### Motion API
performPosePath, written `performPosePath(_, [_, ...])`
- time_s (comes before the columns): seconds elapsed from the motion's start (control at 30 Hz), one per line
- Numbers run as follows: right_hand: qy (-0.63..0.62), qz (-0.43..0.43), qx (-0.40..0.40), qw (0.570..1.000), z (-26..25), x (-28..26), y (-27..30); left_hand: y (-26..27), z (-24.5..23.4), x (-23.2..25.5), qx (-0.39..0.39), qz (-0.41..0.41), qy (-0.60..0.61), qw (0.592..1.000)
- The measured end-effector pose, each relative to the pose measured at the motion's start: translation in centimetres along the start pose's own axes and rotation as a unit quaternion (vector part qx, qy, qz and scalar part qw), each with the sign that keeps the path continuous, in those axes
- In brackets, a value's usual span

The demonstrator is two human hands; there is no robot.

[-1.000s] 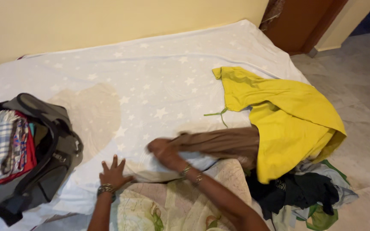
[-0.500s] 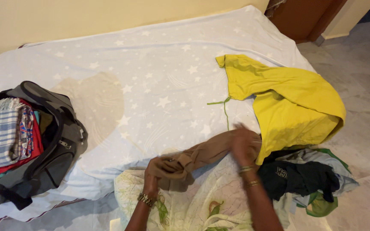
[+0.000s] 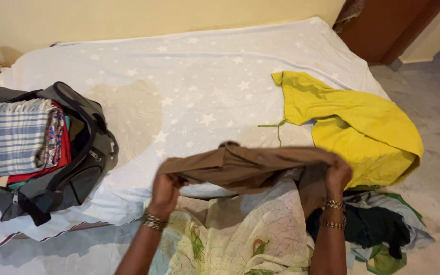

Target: The person picks up a brown shirt from a pile on a bed, spreads it out, and folds it by bringing the sides inward and folding it over.

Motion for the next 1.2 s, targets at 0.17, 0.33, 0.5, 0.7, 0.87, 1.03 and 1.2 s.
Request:
performPosePath(0.17, [-0.107, -0.231, 0.070, 0.964, 2.3, -16.0, -10.8, -3.2, -6.4, 9.0, 0.055, 0.149, 0.111, 0.981])
performPosePath(0.33, [-0.169, -0.359, -0.104, 0.912, 7.0, -24.5, -16.1, -9.7, -18.7, 10.0, 0.288, 0.047, 0.159, 0.943])
performPosePath(0.5, [-0.091, -0.241, -0.126, 0.958, 14.2, -15.3, -9.5, -6.7, -25.2, -3.4, 0.398, 0.044, -0.250, 0.882])
performPosePath(0.7, [0.059, -0.112, -0.324, 0.938, 19.8, -6.3, 2.1, -0.9, -15.0, -10.6, 0.202, 0.099, -0.444, 0.867])
performPosePath(0.87, [0.099, -0.136, -0.275, 0.947, 20.8, -4.1, 5.7, 2.1, -3.3, -9.1, 0.104, 0.069, -0.734, 0.668])
performPosePath(1.03, [0.077, -0.138, -0.273, 0.949, 20.5, -4.2, 5.8, 2.1, -1.9, -11.5, 0.072, 0.029, -0.899, 0.432])
performPosePath(1.2, [0.066, -0.139, -0.284, 0.947, 20.3, -5.5, 5.8, 0.7, -5.7, -13.5, 0.097, 0.062, -0.853, 0.509])
Point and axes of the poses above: each hand's wrist, its own y-axis away from the middle knuckle, its own z-axis out of the palm, x = y × z, the point moved 1 cm from there along -y, towards the middle knuckle, and after that the axes turned 15 degrees about -y, right-handed, at the moved point
